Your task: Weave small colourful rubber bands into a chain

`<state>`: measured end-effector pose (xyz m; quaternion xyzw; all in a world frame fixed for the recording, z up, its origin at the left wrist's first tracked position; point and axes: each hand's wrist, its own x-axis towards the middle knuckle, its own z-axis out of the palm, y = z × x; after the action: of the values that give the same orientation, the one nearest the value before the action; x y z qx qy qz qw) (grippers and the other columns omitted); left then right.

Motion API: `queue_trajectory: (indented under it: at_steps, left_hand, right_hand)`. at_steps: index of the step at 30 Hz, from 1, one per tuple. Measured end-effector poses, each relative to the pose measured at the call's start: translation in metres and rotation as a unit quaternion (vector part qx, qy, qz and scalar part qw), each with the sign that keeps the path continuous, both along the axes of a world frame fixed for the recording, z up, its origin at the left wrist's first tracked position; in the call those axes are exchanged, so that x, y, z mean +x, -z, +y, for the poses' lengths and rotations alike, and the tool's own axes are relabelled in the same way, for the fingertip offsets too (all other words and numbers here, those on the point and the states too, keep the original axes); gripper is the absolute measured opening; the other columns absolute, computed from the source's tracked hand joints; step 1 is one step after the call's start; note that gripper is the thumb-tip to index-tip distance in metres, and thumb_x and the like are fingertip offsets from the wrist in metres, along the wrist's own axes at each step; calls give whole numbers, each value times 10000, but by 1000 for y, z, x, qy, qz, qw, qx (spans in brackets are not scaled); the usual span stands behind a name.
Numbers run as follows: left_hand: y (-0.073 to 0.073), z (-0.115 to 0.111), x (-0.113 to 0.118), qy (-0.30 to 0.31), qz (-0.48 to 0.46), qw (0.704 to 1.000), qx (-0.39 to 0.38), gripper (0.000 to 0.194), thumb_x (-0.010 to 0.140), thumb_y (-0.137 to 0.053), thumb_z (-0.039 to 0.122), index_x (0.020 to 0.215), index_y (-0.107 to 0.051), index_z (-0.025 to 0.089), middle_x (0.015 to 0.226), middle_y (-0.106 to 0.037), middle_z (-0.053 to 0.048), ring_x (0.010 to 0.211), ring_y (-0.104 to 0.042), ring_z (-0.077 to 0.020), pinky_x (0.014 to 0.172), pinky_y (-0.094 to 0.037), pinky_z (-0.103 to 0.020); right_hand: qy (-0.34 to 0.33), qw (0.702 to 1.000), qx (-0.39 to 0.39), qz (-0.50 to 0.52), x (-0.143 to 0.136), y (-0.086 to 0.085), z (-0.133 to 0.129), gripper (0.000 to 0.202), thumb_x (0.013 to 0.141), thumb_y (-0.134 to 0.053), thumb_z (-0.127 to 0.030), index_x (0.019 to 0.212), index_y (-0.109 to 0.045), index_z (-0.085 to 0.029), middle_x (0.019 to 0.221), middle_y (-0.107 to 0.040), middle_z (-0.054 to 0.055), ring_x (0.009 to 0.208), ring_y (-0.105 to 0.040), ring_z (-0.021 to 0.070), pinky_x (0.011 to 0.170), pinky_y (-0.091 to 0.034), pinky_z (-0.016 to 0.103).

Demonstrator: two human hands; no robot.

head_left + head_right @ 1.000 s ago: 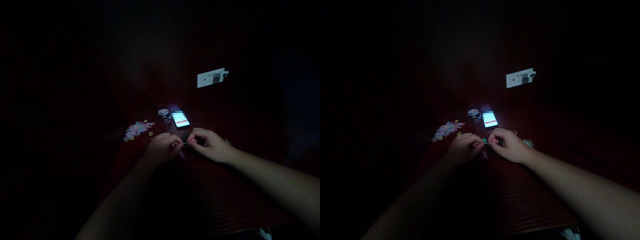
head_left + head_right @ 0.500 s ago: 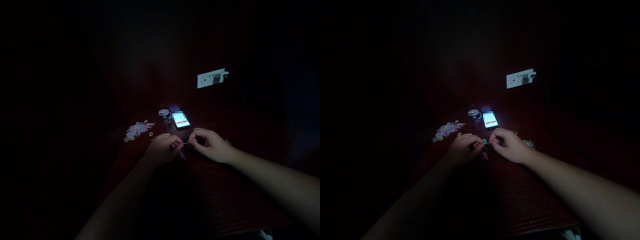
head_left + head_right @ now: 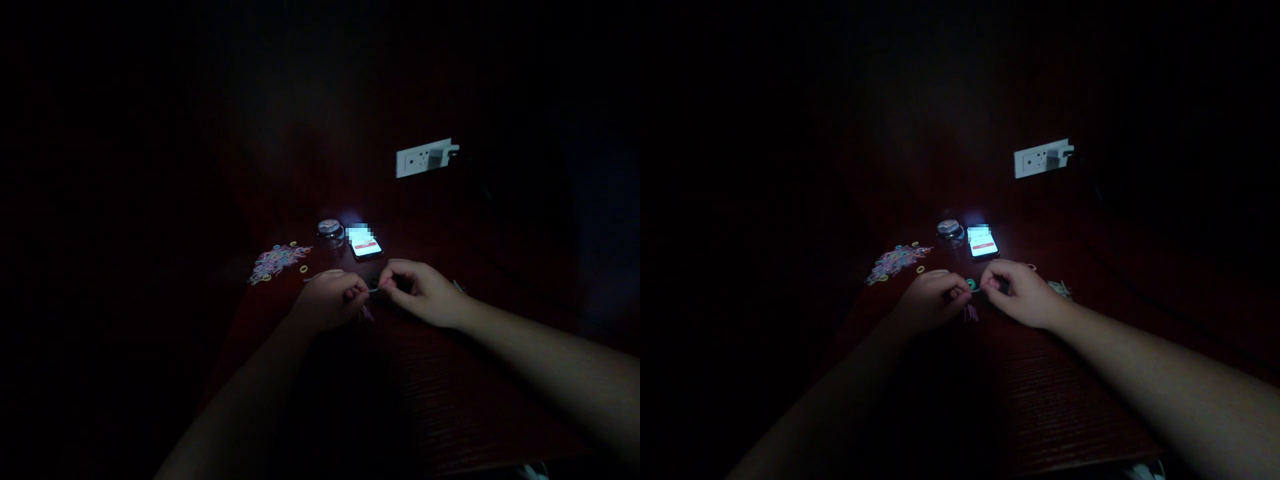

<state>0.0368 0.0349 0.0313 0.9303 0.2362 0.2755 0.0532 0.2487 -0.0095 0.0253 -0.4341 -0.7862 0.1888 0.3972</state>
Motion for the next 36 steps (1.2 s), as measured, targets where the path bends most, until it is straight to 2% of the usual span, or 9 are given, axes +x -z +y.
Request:
queue_trajectory:
  at_steps: [3, 5, 8, 10, 12, 14, 16, 23, 36]
  left_hand:
    - [-2, 2, 0, -42, -3, 999, 20, 74, 842, -587, 270, 840, -633, 212, 709, -647, 25, 700, -585, -135, 694, -455, -272]
    - [-3, 9, -6, -129, -30, 990, 54, 103, 865, -549, 270, 859, -634, 211, 787, -672, -2, 769, -603, -165, 742, -464, -301]
    - [2, 30, -28, -281, -67, 954, 81, 205, 898, -458, 211, 1027, -615, 194, 1045, -675, -69, 994, -601, -224, 915, -444, -365]
    - [12, 46, -47, -370, -28, 928, 37, 287, 873, -461, 174, 1128, -593, 171, 1180, -635, -105, 1130, -554, -265, 997, -409, -395]
    - [23, 59, -62, -425, 39, 903, -53, 339, 853, -478, 170, 1174, -586, 155, 1234, -614, -127, 1170, -540, -285, 1010, -407, -405]
    - [32, 66, -69, -435, 69, 892, -101, 354, 869, -457, 188, 1199, -586, 173, 1268, -603, -112, 1183, -540, -277, 1017, -408, -397]
    - [36, 68, -69, -423, 76, 897, -103, 358, 877, -452, 210, 1204, -595, 187, 1281, -599, -99, 1194, -534, -271, 1025, -407, -393]
    - [33, 64, -60, -388, 71, 914, -93, 327, 868, -484, 228, 1149, -647, 205, 1268, -622, -66, 1174, -552, -245, 1041, -403, -374]
    - [37, 67, -61, -396, 91, 909, -96, 339, 880, -477, 292, 1159, -643, 196, 1264, -629, -87, 1172, -548, -267, 1017, -410, -398]
  right_hand:
    - [7, 1000, 1, 3, 1, 1, 1, 49, 803, -549, -191, 778, -589, -175, 723, -562, 7, 661, -510, 131, 622, -412, 268]
    - [14, 1000, 3, 13, 2, 3, 2, 54, 808, -552, -204, 774, -583, -176, 716, -558, 4, 651, -506, 129, 613, -408, 266]
    - [18, 999, -1, 29, 3, 5, 4, 69, 809, -559, -224, 766, -578, -174, 696, -544, -1, 629, -499, 125, 596, -404, 265]
    - [22, 999, -7, 33, 3, 6, 5, 74, 811, -559, -232, 769, -576, -174, 684, -537, -5, 616, -495, 123, 582, -401, 262]
    - [26, 999, -12, 32, 3, 7, 6, 68, 810, -560, -231, 776, -578, -176, 687, -541, -4, 614, -496, 123, 571, -398, 259]
    - [26, 999, -15, 32, 3, 8, 6, 62, 809, -560, -229, 780, -580, -178, 689, -546, -2, 616, -497, 125, 569, -399, 259]
    - [24, 999, -13, 33, 3, 8, 6, 67, 813, -558, -231, 777, -578, -179, 688, -545, -1, 621, -497, 127, 573, -404, 261]
    - [26, 999, -12, 24, 4, 8, 6, 72, 812, -557, -235, 767, -572, -181, 694, -554, 0, 630, -505, 129, 582, -406, 262]
    - [33, 999, -18, 14, 1, 7, 5, 64, 805, -552, -228, 759, -573, -188, 694, -566, -3, 625, -511, 128, 584, -405, 265]
